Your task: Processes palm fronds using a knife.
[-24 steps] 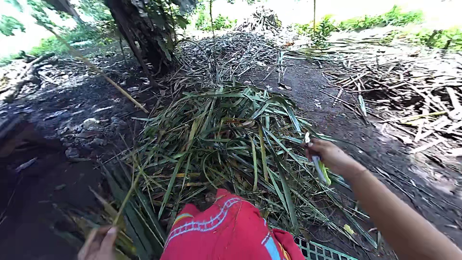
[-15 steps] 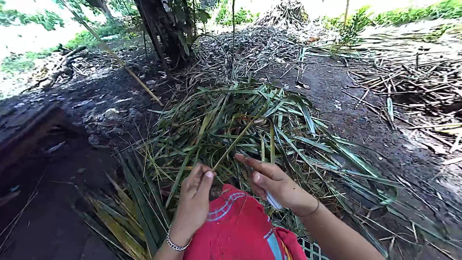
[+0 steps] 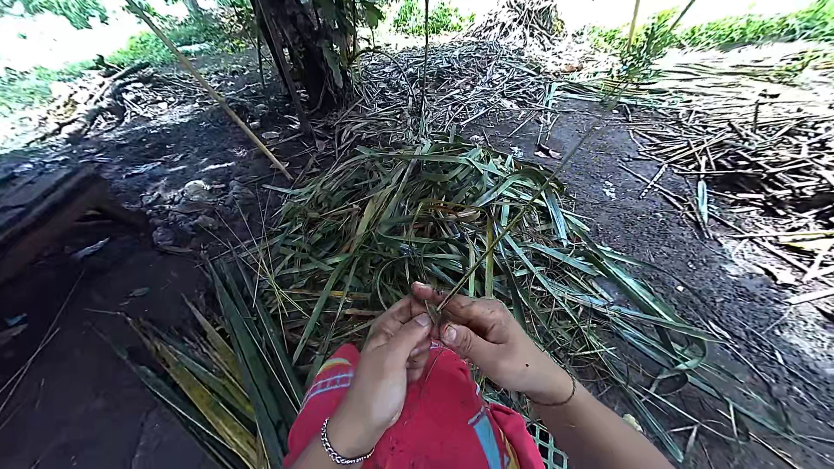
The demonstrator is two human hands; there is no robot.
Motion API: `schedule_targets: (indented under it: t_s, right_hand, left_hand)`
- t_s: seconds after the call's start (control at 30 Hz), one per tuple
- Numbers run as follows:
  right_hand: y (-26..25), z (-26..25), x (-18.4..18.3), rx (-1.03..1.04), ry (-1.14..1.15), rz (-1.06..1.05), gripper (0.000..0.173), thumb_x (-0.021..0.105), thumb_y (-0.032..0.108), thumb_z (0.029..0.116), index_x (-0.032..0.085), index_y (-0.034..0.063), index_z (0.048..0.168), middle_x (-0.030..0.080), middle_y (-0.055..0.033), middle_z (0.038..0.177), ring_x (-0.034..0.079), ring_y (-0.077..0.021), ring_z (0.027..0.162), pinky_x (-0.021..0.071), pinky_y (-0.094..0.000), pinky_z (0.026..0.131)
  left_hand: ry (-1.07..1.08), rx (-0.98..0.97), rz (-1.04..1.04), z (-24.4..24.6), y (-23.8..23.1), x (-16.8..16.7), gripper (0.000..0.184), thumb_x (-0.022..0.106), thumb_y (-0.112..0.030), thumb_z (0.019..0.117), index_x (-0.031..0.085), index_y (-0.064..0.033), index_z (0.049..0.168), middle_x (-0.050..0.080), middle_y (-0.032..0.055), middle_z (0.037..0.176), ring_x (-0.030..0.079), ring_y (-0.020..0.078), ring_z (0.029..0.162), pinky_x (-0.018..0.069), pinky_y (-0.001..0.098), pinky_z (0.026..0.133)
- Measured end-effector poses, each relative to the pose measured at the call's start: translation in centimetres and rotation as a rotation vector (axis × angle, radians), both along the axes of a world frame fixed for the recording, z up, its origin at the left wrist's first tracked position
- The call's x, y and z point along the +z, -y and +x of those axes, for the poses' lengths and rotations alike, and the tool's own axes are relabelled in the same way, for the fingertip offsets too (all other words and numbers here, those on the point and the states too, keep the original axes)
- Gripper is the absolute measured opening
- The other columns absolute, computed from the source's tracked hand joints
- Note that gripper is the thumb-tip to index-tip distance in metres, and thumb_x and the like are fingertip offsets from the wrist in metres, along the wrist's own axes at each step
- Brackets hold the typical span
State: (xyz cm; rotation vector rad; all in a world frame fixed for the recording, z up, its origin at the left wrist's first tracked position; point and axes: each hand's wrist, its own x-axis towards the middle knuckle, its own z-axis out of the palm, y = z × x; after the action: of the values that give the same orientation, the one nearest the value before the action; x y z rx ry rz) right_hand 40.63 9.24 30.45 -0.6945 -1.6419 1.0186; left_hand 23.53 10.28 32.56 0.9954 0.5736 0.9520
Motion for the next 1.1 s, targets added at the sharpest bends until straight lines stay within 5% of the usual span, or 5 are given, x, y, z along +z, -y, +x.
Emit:
schedule_targets:
  t_s: [0.23, 0.5, 0.87, 0.97, 1.1]
  right_hand:
    - [-2.0, 4.1, 1.3, -0.327, -0.084, -0.039, 0.037, 0.051, 0.026, 0.1044, 0.064, 0.0132, 0.137, 0.057, 0.0151, 0.067, 0.049, 0.0063, 0.056, 0.0452, -0.0128, 0.054]
    - [-1.0, 0.8, 0.1, 0.120, -0.087, -0.323, 0.035, 0.049, 0.016, 0.1032, 0.060, -0.0004, 0.132, 0.054, 0.0165, 0.073, 0.045, 0.0084, 0.057, 0.0396, -0.0109, 0.052]
    - [-6.1, 10.9, 1.9, -0.359, -0.494, -0.237, 0.039, 0.031, 0.029, 0.1107, 0.056, 0.0181, 0.139, 0.043, 0.0103, 0.055, 0.042, 0.0015, 0.041, 0.0400, -0.0138, 0.041]
    - [-5.2, 7.8, 0.9, -0.195, -0.459, -0.375, 0.040, 0.038, 0.033, 0.1068, 0.054, 0.0185, 0.140, 0.046, 0.0107, 0.054, 0.045, 0.0004, 0.043, 0.0433, -0.0165, 0.044]
    - [-3.8, 3.7, -0.4, 0.076, -0.353, -0.531, 0.039, 0.039, 0.017, 0.1033, 0.056, 0.0082, 0.138, 0.049, 0.0113, 0.060, 0.047, 0.0019, 0.049, 0.0438, -0.0144, 0.050]
  left_hand:
    - [-0.106, 0.034, 0.077, -1.4, -0.6, 0.0, 0.029, 0.037, -0.009, 0.1008, 0.058, -0.0208, 0.084, 0.042, -0.0166, 0.059, 0.034, -0.0093, 0.045, 0.0264, 0.0077, 0.041]
    - [-0.173, 0.046, 0.058, -0.9, -1.2, -0.5, 0.027, 0.036, -0.006, 0.0998, 0.061, -0.0171, 0.095, 0.047, -0.0153, 0.062, 0.035, -0.0086, 0.045, 0.0275, 0.0079, 0.041]
    - [-0.386, 0.143, 0.050, -6.7, -1.0, -2.1, 0.030, 0.039, -0.008, 0.0972, 0.060, -0.0216, 0.080, 0.043, -0.0158, 0.056, 0.033, -0.0080, 0.043, 0.0261, 0.0091, 0.040]
    - [-0.567, 0.241, 0.230, -6.8, -1.3, -2.7, 0.024, 0.042, -0.010, 0.0971, 0.059, -0.0214, 0.084, 0.047, -0.0173, 0.062, 0.035, -0.0073, 0.046, 0.0284, 0.0098, 0.043]
    - [-0.696, 0.304, 0.443, -7.1, -0.9, -2.8, 0.019, 0.044, -0.012, 0.0981, 0.060, -0.0180, 0.089, 0.051, -0.0192, 0.068, 0.043, -0.0095, 0.054, 0.0352, 0.0095, 0.049]
